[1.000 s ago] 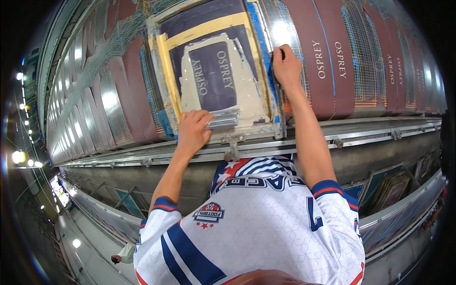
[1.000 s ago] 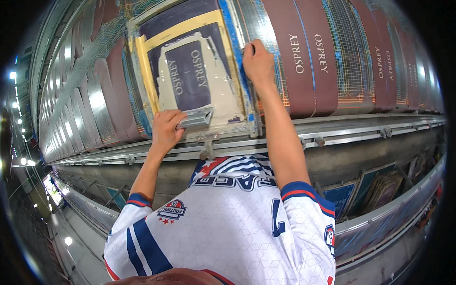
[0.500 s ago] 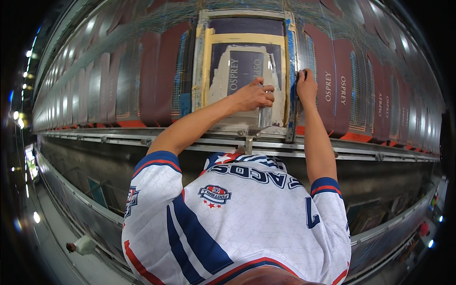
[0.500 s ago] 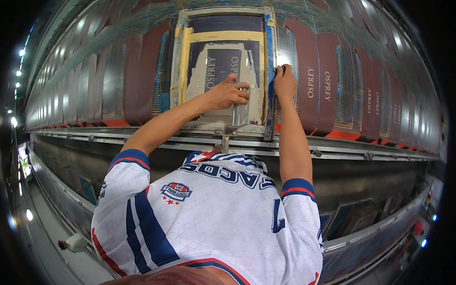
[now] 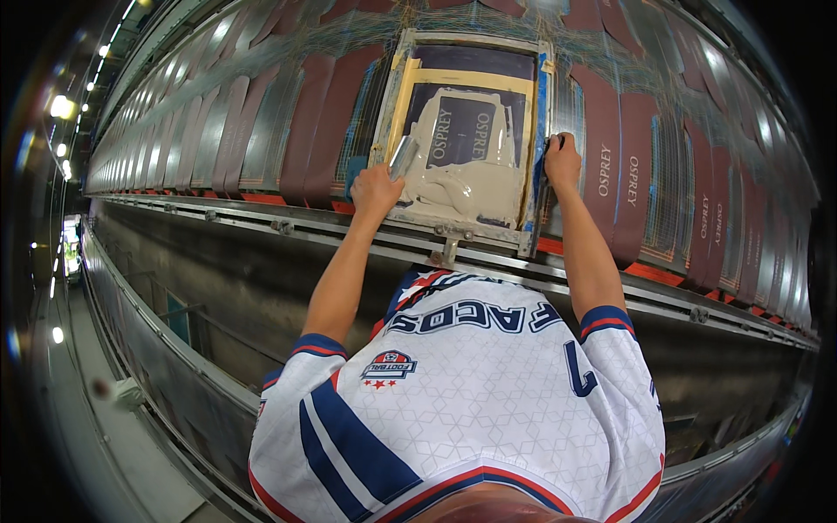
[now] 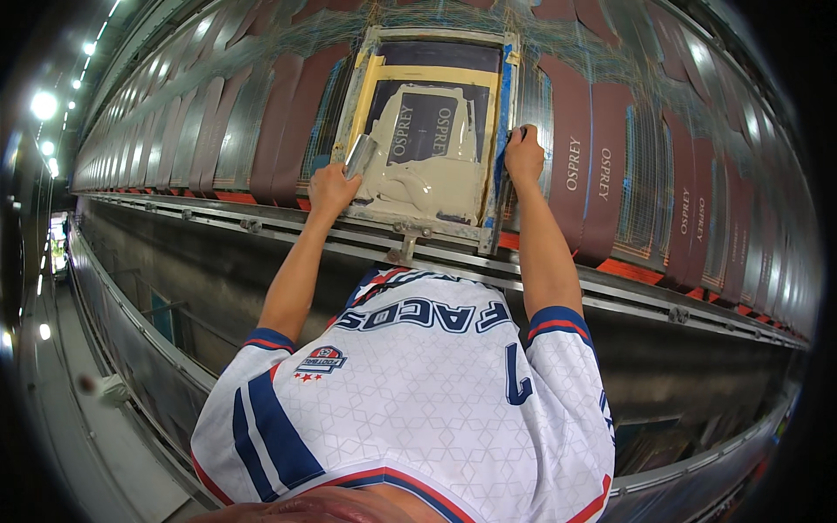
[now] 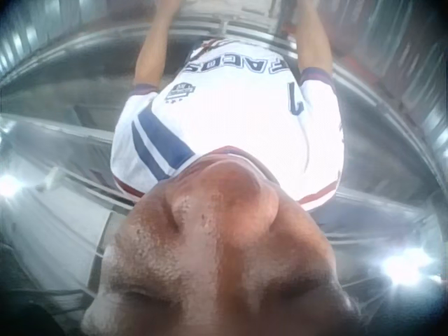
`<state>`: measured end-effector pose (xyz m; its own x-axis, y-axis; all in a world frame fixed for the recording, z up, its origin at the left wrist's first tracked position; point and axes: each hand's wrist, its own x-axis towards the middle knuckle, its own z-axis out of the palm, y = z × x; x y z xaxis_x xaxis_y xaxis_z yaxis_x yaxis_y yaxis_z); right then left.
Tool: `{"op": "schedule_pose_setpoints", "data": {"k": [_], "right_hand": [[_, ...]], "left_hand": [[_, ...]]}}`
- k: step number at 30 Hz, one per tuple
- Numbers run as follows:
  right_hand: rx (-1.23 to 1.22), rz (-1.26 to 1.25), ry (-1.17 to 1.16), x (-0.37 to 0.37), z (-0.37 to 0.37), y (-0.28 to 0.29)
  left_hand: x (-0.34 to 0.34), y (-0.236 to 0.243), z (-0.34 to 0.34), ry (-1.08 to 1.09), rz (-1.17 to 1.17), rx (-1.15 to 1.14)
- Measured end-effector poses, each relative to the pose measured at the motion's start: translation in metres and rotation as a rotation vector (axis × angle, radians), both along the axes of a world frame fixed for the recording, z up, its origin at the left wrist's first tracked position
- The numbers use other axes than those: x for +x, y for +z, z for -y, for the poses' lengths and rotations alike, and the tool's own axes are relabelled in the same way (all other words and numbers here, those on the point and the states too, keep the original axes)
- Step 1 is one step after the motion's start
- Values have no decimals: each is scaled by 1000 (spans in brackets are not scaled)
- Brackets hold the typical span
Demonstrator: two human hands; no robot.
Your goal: The person uses a squeegee to spread white ink across a screen-printing frame mounted on a conveyor. They repeatedly pull the squeegee across the mesh to transfer ink onto the fabric below, then lift the frame to reveal the printed Osprey logo.
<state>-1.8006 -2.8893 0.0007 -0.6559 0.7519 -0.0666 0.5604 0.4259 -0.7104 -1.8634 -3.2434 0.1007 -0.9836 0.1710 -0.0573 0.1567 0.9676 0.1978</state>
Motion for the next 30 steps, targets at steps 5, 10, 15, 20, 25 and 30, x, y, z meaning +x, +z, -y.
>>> {"op": "schedule_pose_setpoints", "data": {"k": [5, 10, 15, 20, 25, 30], "right_hand": [[-52, -9, 5, -2, -2, -4], [-90, -39, -12, -2, -4, -7], [-48, -70, -33, -1, -3, -12], [-20, -59, -57, -2, -3, -19], [-14, -42, -36, 0, -3, -15], [-18, -93, 7, 4, -2, -3]], "left_hand": [[23, -20, -33, 91, -33, 27], [12, -2, -54, -374, 115, 256], [-1, 8, -34, -905, 34, 251], [20, -8, -6, -1024, 25, 196], [3, -23, -10, -990, 43, 216], [-94, -39, -63, -1012, 26, 301]]}}
